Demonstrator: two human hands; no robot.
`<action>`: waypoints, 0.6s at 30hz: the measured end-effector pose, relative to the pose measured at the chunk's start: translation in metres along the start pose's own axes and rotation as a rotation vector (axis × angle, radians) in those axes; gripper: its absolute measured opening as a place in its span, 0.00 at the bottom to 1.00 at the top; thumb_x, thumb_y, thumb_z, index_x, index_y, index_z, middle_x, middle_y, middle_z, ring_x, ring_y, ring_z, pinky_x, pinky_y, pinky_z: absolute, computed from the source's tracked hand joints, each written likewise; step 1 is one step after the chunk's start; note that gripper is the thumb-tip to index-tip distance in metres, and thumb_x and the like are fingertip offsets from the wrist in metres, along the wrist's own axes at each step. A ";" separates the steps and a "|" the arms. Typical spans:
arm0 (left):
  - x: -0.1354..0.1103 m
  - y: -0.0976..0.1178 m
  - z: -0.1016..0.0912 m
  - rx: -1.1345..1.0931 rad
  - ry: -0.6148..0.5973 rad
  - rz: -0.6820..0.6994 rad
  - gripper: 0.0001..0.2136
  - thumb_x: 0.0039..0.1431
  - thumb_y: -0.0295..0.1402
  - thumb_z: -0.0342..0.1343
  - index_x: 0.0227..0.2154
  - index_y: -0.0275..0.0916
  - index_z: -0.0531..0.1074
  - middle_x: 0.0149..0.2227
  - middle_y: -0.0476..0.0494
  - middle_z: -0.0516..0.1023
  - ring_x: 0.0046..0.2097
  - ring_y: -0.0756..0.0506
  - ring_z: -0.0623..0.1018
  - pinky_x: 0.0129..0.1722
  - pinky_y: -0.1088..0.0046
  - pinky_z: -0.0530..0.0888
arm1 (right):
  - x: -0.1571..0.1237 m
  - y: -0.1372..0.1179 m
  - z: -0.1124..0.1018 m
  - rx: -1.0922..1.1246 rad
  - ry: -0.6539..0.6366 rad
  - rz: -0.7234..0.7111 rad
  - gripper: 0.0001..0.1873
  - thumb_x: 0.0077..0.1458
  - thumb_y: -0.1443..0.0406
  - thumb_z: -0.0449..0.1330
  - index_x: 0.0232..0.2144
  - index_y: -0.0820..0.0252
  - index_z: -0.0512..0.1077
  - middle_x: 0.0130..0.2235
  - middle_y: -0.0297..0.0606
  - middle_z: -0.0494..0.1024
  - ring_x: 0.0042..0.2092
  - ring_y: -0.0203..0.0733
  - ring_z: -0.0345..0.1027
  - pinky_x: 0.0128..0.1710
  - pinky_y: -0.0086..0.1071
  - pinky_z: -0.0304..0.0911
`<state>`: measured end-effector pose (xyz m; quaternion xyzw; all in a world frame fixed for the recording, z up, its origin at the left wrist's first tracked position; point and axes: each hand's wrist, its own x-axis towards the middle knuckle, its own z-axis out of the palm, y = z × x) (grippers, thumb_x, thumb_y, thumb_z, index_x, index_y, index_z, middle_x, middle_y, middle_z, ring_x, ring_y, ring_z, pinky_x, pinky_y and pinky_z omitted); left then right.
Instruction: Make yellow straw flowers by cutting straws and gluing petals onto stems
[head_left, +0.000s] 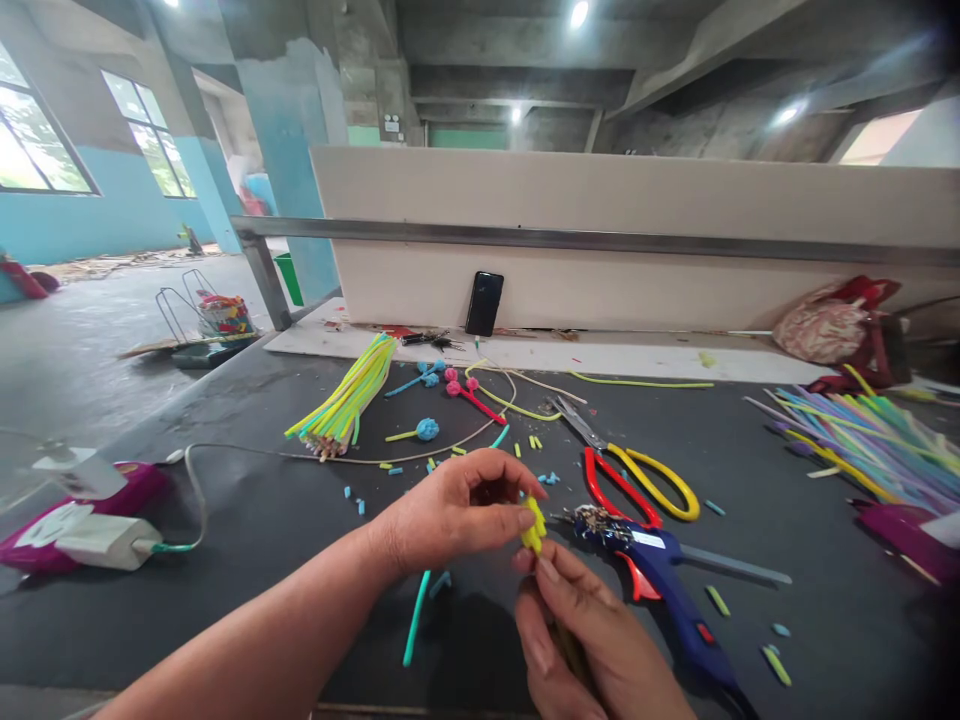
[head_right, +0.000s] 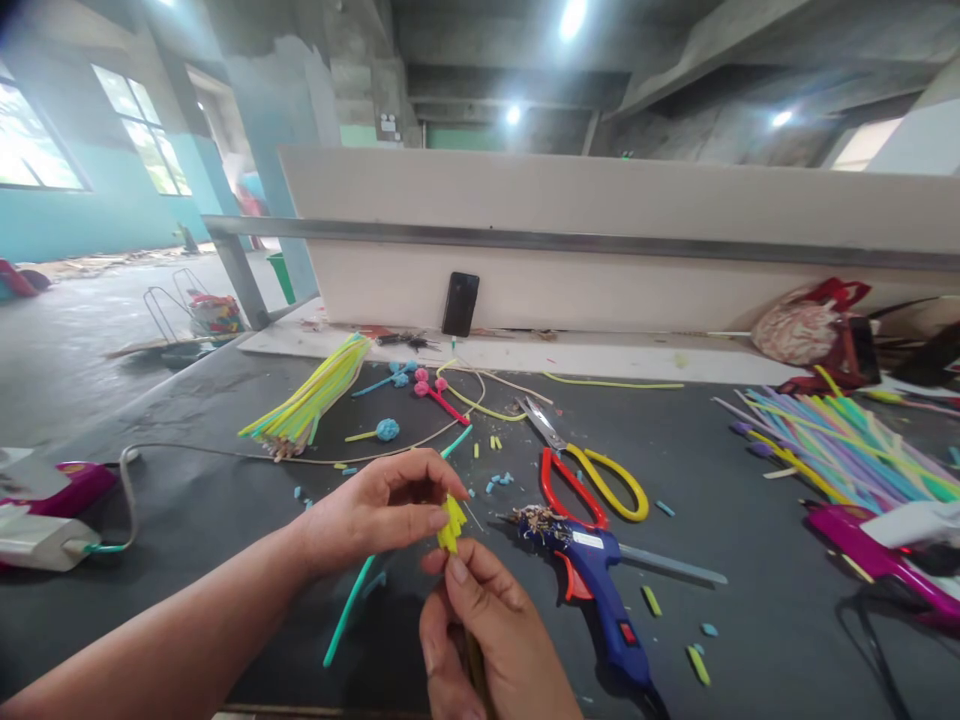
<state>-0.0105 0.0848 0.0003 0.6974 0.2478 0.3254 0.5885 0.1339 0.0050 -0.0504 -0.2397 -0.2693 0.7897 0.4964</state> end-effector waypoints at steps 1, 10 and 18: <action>0.000 0.000 0.000 -0.020 -0.002 -0.005 0.09 0.52 0.31 0.56 0.37 0.35 0.71 0.26 0.51 0.63 0.28 0.53 0.62 0.27 0.78 0.60 | 0.000 0.000 0.000 0.004 0.007 -0.001 0.08 0.60 0.63 0.51 0.33 0.60 0.69 0.18 0.29 0.73 0.09 0.21 0.48 0.08 0.16 0.51; 0.000 -0.001 -0.005 -0.310 -0.060 -0.028 0.14 0.50 0.39 0.57 0.38 0.35 0.74 0.32 0.45 0.71 0.34 0.50 0.68 0.34 0.77 0.62 | -0.002 -0.001 0.000 0.081 -0.067 0.019 0.10 0.59 0.62 0.52 0.34 0.60 0.71 0.16 0.29 0.72 0.08 0.22 0.46 0.08 0.17 0.50; 0.003 -0.013 0.000 -0.546 -0.191 -0.069 0.18 0.42 0.35 0.65 0.39 0.35 0.75 0.33 0.43 0.75 0.36 0.47 0.73 0.40 0.72 0.66 | -0.005 -0.014 0.007 0.142 -0.181 0.044 0.09 0.58 0.62 0.54 0.34 0.60 0.73 0.18 0.30 0.72 0.09 0.21 0.44 0.09 0.15 0.49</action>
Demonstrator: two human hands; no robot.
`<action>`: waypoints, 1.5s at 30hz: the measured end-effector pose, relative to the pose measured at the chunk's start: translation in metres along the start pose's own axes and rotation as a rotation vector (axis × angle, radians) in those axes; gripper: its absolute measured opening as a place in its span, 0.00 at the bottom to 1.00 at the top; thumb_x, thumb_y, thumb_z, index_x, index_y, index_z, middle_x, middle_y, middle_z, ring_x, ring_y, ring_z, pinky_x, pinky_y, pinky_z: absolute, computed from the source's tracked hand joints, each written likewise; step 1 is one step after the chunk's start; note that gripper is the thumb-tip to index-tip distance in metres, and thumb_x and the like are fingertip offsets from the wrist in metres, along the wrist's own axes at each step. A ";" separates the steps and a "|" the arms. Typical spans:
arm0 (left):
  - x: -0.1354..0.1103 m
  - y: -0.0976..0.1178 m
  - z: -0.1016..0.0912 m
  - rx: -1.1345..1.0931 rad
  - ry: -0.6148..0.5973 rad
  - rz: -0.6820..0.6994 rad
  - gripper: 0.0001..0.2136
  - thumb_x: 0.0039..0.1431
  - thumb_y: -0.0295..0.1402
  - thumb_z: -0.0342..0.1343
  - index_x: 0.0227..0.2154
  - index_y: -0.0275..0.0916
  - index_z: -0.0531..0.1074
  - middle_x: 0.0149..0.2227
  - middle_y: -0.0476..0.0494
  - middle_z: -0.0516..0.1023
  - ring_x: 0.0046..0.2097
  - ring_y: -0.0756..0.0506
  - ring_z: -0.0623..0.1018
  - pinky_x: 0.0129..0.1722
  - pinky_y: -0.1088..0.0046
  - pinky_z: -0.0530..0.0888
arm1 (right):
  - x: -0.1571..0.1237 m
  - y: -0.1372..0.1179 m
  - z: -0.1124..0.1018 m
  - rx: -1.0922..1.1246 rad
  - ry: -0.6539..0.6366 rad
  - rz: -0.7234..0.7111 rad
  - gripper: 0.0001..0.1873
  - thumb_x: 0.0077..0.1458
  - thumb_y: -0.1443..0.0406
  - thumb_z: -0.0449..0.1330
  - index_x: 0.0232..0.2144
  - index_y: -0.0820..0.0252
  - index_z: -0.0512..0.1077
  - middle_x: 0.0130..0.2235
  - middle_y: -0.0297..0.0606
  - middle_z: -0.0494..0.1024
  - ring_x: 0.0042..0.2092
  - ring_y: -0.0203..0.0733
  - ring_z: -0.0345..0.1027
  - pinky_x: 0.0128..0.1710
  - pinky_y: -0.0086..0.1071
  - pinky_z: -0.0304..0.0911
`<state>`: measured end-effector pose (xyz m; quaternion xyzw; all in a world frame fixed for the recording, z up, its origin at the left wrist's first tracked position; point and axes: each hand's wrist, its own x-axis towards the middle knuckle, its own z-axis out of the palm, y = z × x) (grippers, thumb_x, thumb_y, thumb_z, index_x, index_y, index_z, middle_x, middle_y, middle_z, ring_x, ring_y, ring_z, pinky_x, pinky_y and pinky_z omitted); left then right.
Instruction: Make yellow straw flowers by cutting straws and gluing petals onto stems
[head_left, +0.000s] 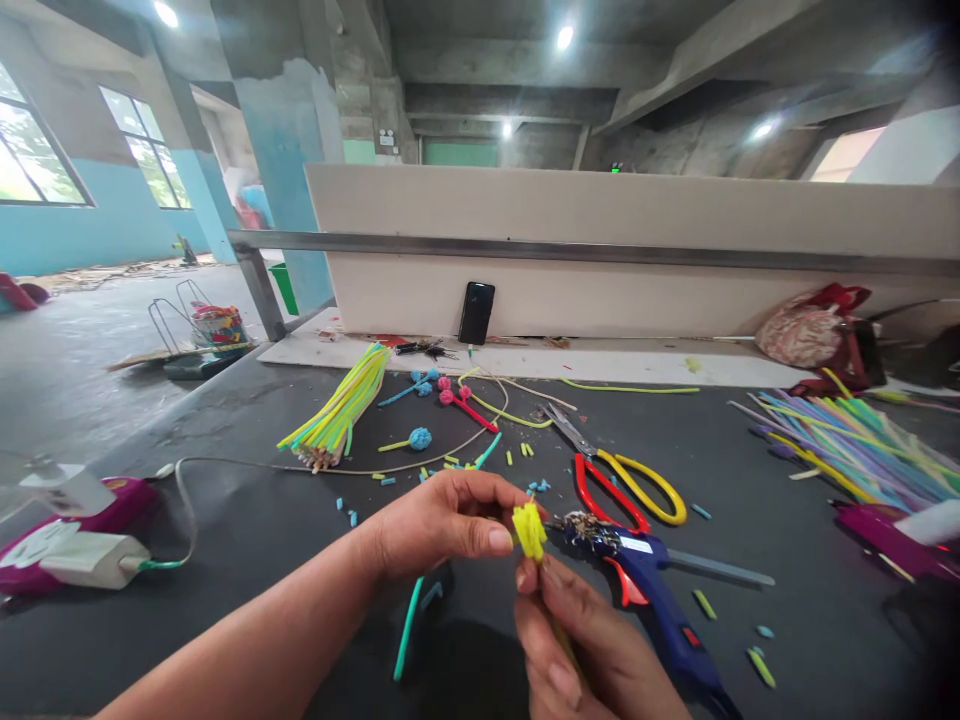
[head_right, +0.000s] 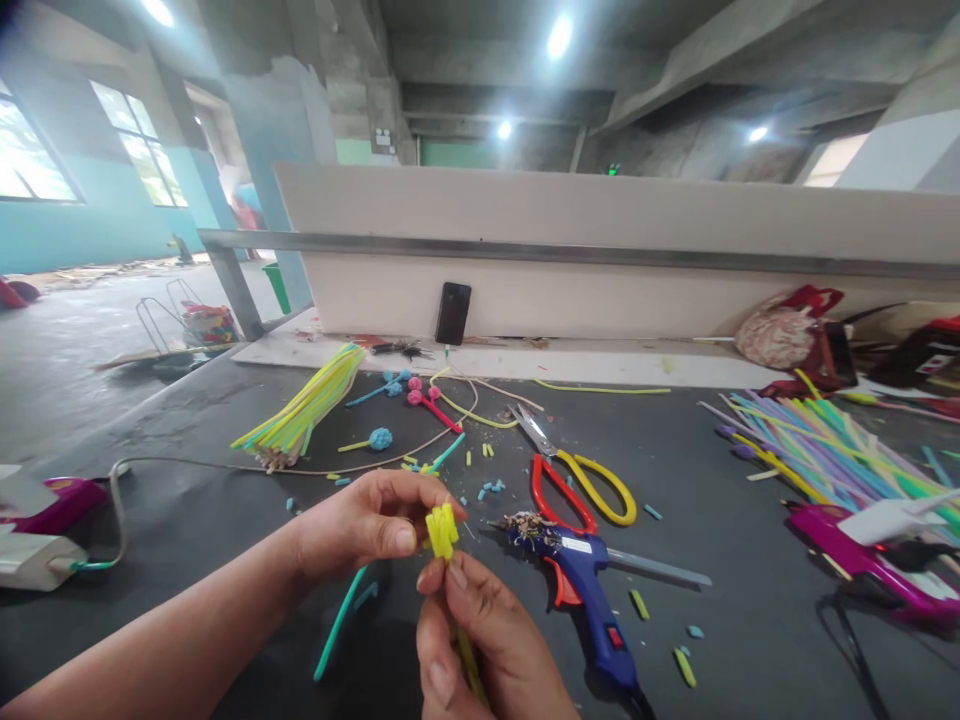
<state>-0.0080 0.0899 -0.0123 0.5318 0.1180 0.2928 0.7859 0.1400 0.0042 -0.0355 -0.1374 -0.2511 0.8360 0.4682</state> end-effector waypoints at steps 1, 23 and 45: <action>0.001 -0.002 0.001 0.006 0.002 0.010 0.17 0.43 0.34 0.65 0.39 0.35 0.75 0.32 0.43 0.75 0.35 0.48 0.73 0.40 0.72 0.66 | 0.000 -0.001 0.000 0.008 -0.017 -0.002 0.09 0.58 0.62 0.54 0.34 0.60 0.73 0.18 0.30 0.72 0.09 0.20 0.44 0.09 0.15 0.48; 0.011 -0.014 0.008 1.434 -0.054 0.304 0.08 0.55 0.25 0.49 0.33 0.38 0.74 0.32 0.43 0.76 0.37 0.46 0.73 0.41 0.71 0.67 | -0.028 -0.034 -0.017 0.102 -0.126 -0.023 0.12 0.62 0.66 0.49 0.30 0.57 0.70 0.14 0.19 0.56 0.07 0.19 0.34 0.09 0.13 0.50; 0.018 -0.019 0.030 0.104 0.366 0.052 0.08 0.49 0.32 0.60 0.28 0.36 0.67 0.23 0.53 0.67 0.24 0.55 0.66 0.26 0.79 0.62 | -0.027 -0.015 -0.042 0.354 -0.313 0.004 0.15 0.62 0.64 0.46 0.32 0.62 0.71 0.15 0.25 0.67 0.06 0.19 0.40 0.07 0.13 0.50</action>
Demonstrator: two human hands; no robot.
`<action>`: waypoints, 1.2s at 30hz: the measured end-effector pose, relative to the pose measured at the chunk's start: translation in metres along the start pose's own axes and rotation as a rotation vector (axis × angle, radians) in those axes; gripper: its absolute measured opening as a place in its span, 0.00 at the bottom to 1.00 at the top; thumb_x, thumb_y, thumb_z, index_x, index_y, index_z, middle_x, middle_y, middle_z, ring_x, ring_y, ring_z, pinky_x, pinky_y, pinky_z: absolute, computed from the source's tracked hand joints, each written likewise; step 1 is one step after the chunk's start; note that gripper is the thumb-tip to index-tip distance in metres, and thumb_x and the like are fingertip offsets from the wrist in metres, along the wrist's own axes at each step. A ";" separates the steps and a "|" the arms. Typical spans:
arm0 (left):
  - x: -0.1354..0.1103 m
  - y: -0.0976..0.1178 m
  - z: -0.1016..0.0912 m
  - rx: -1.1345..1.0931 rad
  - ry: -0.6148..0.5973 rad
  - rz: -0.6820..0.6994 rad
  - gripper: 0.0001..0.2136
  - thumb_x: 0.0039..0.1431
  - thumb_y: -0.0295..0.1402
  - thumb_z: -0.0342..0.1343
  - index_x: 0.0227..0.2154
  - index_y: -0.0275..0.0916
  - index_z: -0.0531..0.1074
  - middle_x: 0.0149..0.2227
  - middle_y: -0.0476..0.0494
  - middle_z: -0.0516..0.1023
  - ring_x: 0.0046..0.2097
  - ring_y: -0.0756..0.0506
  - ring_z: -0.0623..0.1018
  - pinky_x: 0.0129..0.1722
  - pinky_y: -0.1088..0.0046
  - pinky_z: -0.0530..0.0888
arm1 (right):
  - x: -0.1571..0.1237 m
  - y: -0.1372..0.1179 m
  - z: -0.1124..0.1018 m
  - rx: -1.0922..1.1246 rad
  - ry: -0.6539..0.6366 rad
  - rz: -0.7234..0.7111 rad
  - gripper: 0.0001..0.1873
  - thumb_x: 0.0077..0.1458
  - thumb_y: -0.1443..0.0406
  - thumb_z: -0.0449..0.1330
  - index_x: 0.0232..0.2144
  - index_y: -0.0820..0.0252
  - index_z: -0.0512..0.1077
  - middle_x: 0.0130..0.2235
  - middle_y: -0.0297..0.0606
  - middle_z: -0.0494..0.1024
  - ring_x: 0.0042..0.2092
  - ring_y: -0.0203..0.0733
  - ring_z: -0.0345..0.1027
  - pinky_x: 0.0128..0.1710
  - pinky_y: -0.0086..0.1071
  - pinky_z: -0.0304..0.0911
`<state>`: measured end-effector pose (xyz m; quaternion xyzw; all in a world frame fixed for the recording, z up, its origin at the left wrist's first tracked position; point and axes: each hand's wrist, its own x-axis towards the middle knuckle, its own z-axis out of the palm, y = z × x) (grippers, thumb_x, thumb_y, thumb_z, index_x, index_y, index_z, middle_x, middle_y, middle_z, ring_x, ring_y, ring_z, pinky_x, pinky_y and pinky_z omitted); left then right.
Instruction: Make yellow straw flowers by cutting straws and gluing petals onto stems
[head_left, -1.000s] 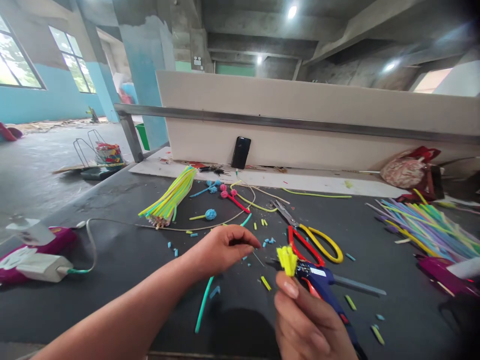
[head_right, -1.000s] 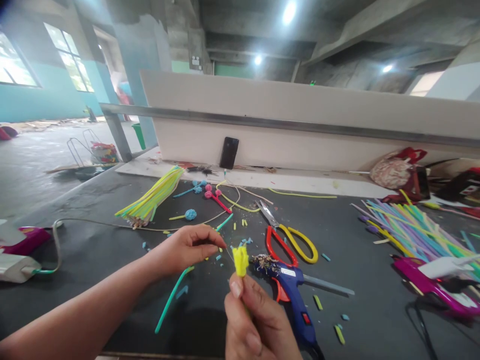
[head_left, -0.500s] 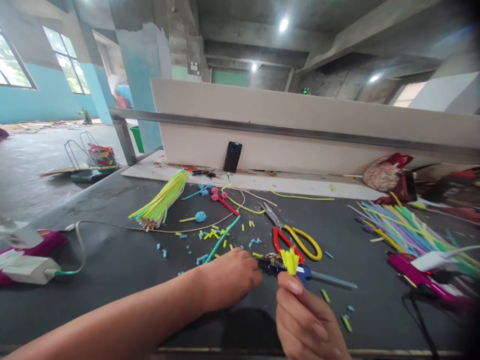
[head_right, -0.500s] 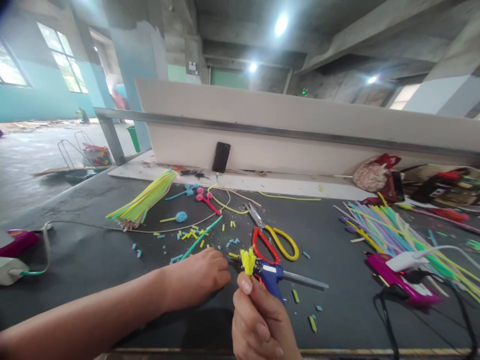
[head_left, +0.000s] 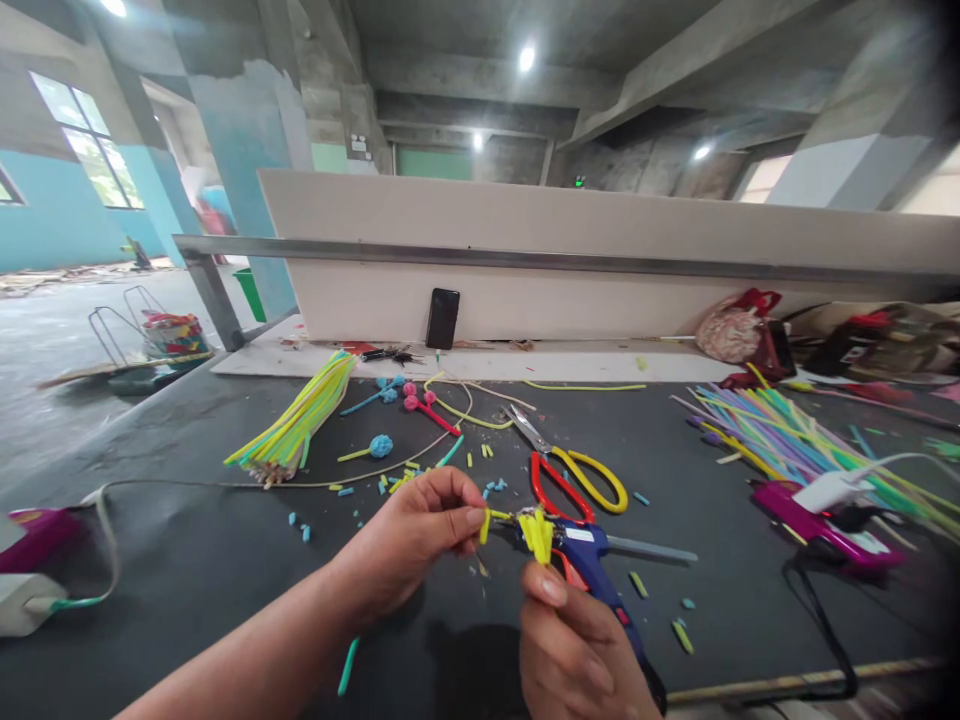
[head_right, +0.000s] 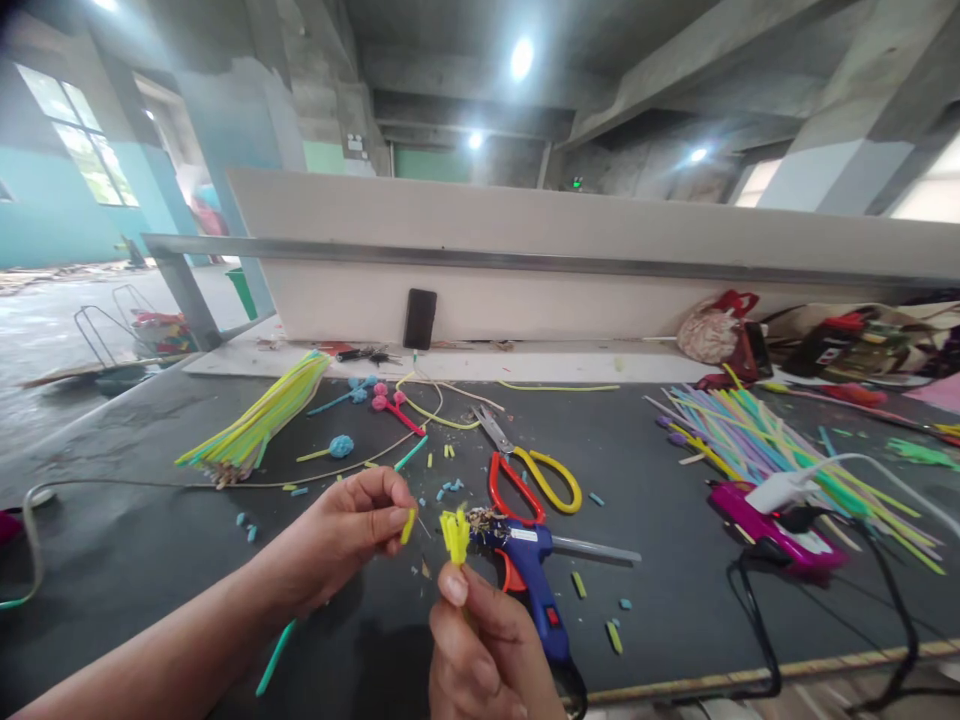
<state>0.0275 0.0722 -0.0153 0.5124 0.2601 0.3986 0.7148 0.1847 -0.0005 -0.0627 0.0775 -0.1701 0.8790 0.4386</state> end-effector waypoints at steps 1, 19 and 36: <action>-0.001 0.001 0.001 -0.040 -0.002 -0.011 0.08 0.48 0.31 0.60 0.27 0.35 0.67 0.23 0.53 0.67 0.24 0.55 0.66 0.26 0.79 0.62 | 0.001 0.001 -0.002 0.009 0.003 0.004 0.15 0.62 0.65 0.45 0.32 0.62 0.71 0.15 0.25 0.67 0.06 0.19 0.40 0.07 0.13 0.50; -0.005 -0.012 0.014 0.098 0.213 0.057 0.04 0.49 0.29 0.58 0.25 0.36 0.68 0.20 0.53 0.68 0.24 0.54 0.67 0.26 0.78 0.64 | 0.013 0.016 -0.009 -0.009 0.124 -0.061 0.12 0.61 0.66 0.48 0.32 0.62 0.70 0.16 0.25 0.69 0.07 0.19 0.36 0.06 0.12 0.47; -0.004 -0.023 0.016 -0.051 0.151 -0.073 0.08 0.50 0.32 0.59 0.31 0.35 0.68 0.26 0.51 0.68 0.26 0.55 0.65 0.28 0.78 0.62 | 0.014 0.015 -0.011 -0.014 0.110 -0.064 0.13 0.61 0.67 0.45 0.35 0.65 0.70 0.19 0.27 0.71 0.08 0.19 0.37 0.07 0.15 0.43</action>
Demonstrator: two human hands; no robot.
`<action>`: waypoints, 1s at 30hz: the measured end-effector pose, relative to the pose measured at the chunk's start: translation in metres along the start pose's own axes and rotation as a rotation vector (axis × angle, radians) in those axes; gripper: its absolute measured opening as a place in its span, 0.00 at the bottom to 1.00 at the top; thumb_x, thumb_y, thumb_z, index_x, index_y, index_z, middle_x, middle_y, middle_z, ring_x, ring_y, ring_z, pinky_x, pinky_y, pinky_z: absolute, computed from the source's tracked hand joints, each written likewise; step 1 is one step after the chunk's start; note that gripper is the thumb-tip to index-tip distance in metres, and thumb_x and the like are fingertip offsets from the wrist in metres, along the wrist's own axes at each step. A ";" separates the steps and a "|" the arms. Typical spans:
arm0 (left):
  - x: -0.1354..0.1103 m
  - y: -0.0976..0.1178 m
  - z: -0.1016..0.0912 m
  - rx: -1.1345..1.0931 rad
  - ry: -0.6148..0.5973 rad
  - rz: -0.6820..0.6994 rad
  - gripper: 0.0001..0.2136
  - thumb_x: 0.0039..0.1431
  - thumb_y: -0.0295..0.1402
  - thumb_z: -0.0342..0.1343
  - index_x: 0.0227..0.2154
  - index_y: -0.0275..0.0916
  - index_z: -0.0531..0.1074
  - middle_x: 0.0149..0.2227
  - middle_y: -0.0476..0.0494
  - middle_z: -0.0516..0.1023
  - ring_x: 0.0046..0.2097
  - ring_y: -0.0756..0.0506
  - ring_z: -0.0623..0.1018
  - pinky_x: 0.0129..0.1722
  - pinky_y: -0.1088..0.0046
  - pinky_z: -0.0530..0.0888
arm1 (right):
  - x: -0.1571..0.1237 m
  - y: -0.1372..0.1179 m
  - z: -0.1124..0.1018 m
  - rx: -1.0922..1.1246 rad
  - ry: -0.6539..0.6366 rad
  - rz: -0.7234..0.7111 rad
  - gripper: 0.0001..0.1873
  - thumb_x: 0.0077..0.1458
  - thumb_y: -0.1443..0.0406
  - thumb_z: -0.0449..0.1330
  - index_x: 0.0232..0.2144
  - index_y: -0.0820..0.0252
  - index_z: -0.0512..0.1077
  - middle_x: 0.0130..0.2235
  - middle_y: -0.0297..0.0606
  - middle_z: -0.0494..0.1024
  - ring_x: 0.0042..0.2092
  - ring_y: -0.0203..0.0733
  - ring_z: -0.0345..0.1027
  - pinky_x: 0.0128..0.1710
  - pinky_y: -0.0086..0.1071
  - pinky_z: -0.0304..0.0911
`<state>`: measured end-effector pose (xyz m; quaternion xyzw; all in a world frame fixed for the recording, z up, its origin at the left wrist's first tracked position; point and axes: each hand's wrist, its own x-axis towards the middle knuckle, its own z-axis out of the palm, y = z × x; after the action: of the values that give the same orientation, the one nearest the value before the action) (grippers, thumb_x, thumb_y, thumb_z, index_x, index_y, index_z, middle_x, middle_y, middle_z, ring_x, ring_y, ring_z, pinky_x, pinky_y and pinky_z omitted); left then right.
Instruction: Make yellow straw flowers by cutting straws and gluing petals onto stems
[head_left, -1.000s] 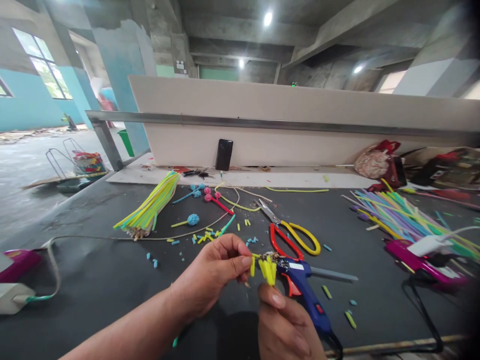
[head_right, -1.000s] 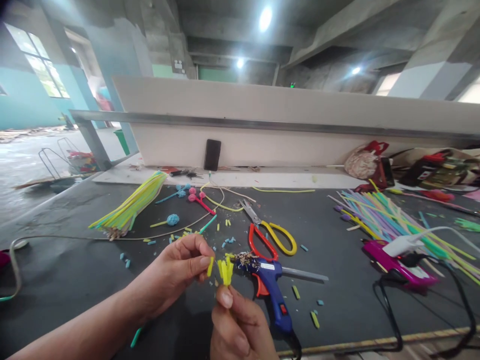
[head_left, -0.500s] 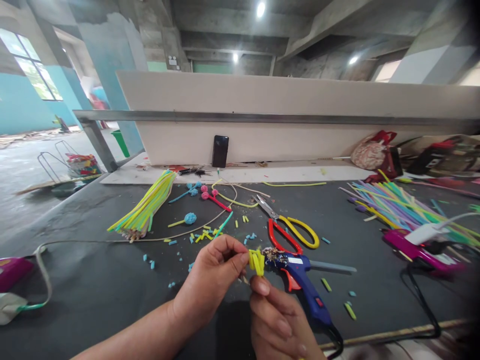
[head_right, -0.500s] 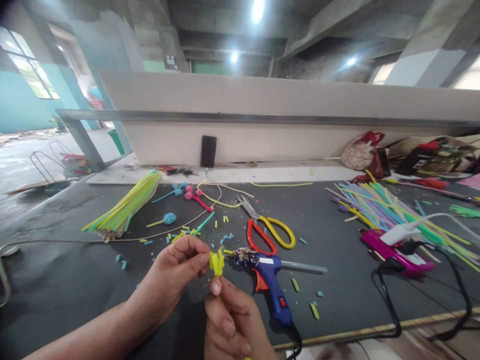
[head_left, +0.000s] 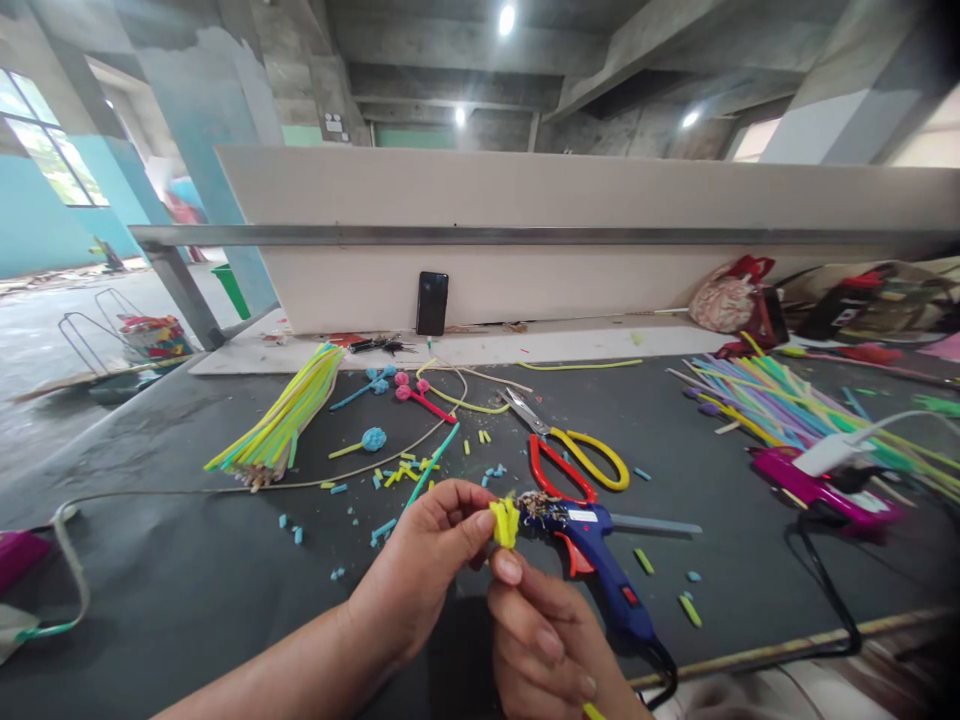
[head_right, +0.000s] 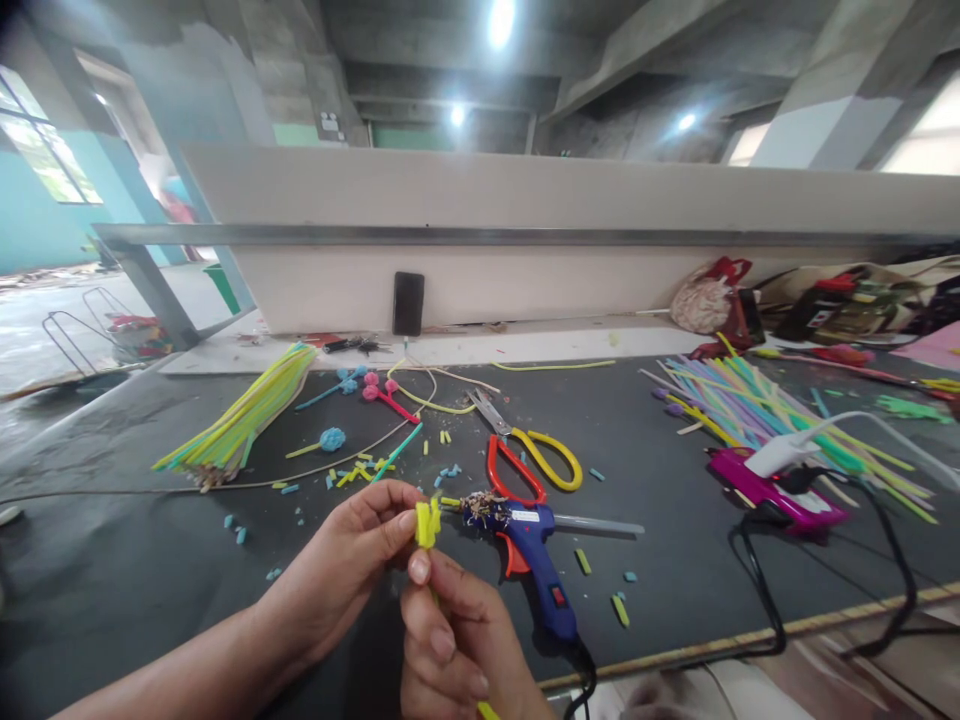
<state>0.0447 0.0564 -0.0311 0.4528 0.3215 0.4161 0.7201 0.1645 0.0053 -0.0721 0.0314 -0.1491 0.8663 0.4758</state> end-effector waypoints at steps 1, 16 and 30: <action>0.000 -0.001 0.000 0.001 -0.015 -0.016 0.07 0.50 0.33 0.58 0.29 0.35 0.67 0.25 0.51 0.67 0.26 0.55 0.64 0.28 0.78 0.61 | 0.000 0.000 0.000 -0.003 0.013 -0.003 0.13 0.61 0.67 0.46 0.35 0.65 0.70 0.19 0.27 0.71 0.08 0.20 0.37 0.07 0.15 0.43; -0.002 0.000 -0.002 0.089 0.009 -0.041 0.08 0.55 0.33 0.51 0.26 0.34 0.70 0.21 0.48 0.69 0.26 0.52 0.67 0.30 0.75 0.62 | 0.007 0.010 0.002 -0.327 0.400 -0.222 0.11 0.58 0.64 0.53 0.29 0.63 0.72 0.15 0.29 0.71 0.08 0.22 0.42 0.07 0.18 0.49; 0.007 0.016 -0.019 0.582 0.100 -0.009 0.12 0.54 0.36 0.48 0.31 0.37 0.76 0.33 0.45 0.75 0.32 0.48 0.69 0.34 0.72 0.64 | 0.010 0.016 0.007 -0.625 0.663 -0.337 0.14 0.52 0.56 0.58 0.29 0.63 0.69 0.15 0.28 0.69 0.09 0.22 0.46 0.07 0.17 0.42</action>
<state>0.0271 0.0739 -0.0244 0.6177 0.4645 0.3248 0.5451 0.1456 0.0036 -0.0674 -0.3669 -0.2353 0.6545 0.6178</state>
